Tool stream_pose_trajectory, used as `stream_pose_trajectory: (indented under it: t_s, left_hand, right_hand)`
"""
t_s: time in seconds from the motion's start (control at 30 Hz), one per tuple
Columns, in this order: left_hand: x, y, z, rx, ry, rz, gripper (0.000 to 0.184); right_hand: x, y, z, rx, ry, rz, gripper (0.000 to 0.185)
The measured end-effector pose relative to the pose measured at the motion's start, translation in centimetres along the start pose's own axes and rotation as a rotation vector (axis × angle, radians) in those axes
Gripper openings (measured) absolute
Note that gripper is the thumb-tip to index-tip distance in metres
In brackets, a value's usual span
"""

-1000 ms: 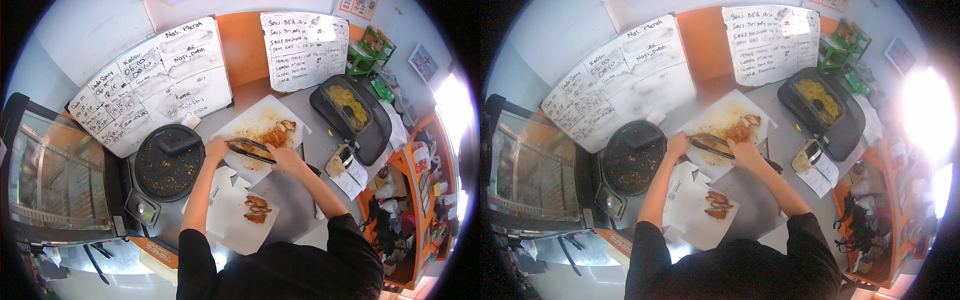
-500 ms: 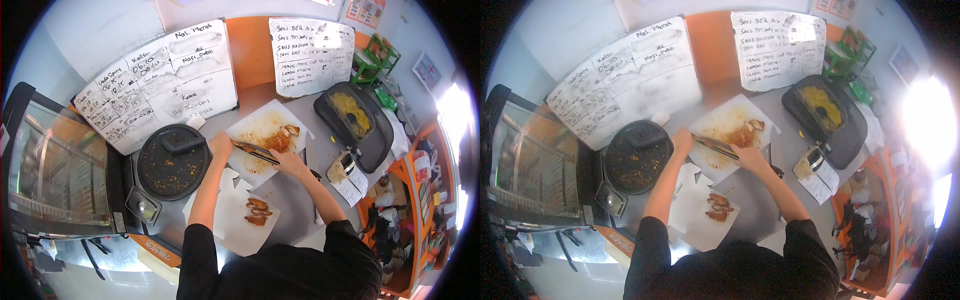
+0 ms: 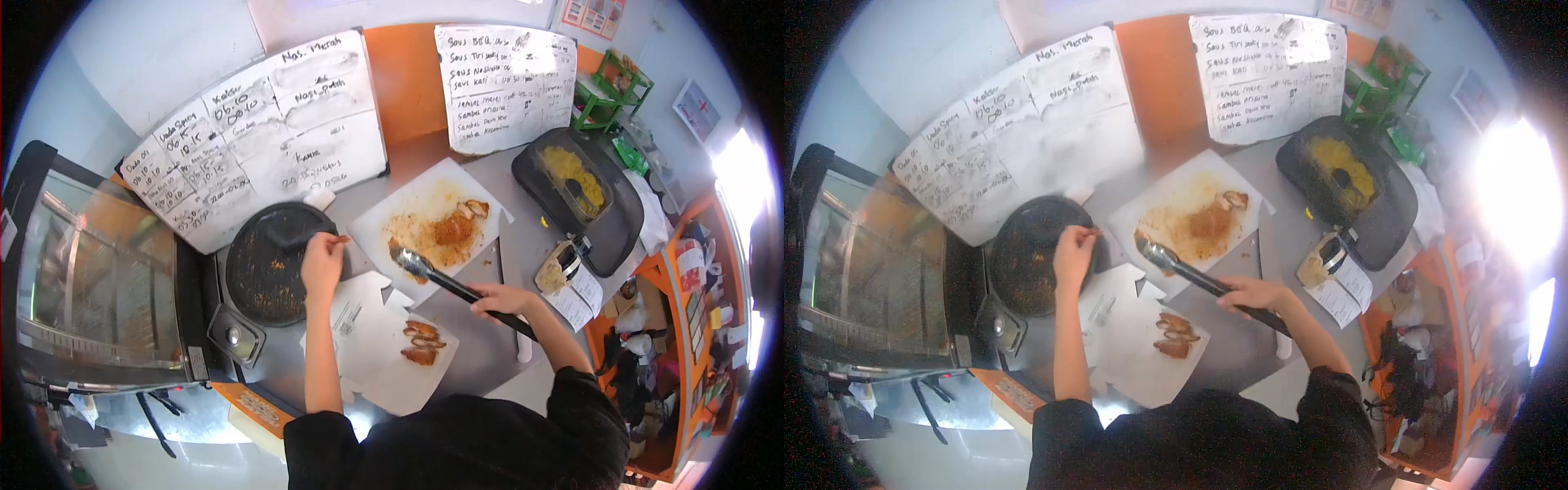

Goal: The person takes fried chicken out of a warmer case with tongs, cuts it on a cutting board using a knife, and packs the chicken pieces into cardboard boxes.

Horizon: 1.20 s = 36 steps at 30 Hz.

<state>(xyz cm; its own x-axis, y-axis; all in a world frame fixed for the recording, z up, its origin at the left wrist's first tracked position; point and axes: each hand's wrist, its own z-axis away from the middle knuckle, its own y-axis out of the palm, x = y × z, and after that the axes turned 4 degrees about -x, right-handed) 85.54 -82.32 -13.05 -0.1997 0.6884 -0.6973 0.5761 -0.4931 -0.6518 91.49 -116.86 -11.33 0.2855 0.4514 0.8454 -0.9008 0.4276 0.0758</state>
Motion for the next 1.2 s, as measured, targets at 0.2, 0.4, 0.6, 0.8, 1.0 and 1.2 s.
stream_pose_trajectory:
  t_s: [0.2, 0.4, 0.6, 0.8, 1.0, 1.2]
  left_hand:
    - [7.0, -4.9, 4.4, -0.217, -0.146, -0.222, 0.021]
    - [5.0, -7.3, 8.0, -0.422, -0.179, -0.117, 0.032]
    - [2.3, -10.5, 16.2, -0.203, -0.442, -0.115, 0.028]
    - [-1.6, -12.4, 23.0, 0.120, -0.485, 0.015, 0.018]
    - [-3.8, -17.5, 27.1, 0.115, -0.011, 0.051, 0.033]
    - [0.0, -24.2, 27.1, -0.171, -0.127, -0.739, 0.055]
  right_hand:
    - [1.0, 6.5, 5.4, -0.013, 0.070, 0.432, 0.051]
    - [1.2, 8.6, 9.1, -0.289, 0.174, 0.779, 0.073]
    - [0.2, 7.8, 9.9, -0.545, 0.009, 0.628, 0.086]
    - [-2.6, 4.9, 6.0, -0.870, -0.041, 0.583, 0.092]
    - [-4.3, -0.4, 2.6, -0.984, 0.167, 0.950, 0.102]
    - [-4.7, 0.0, -1.2, -1.010, 0.156, 1.039, 0.105]
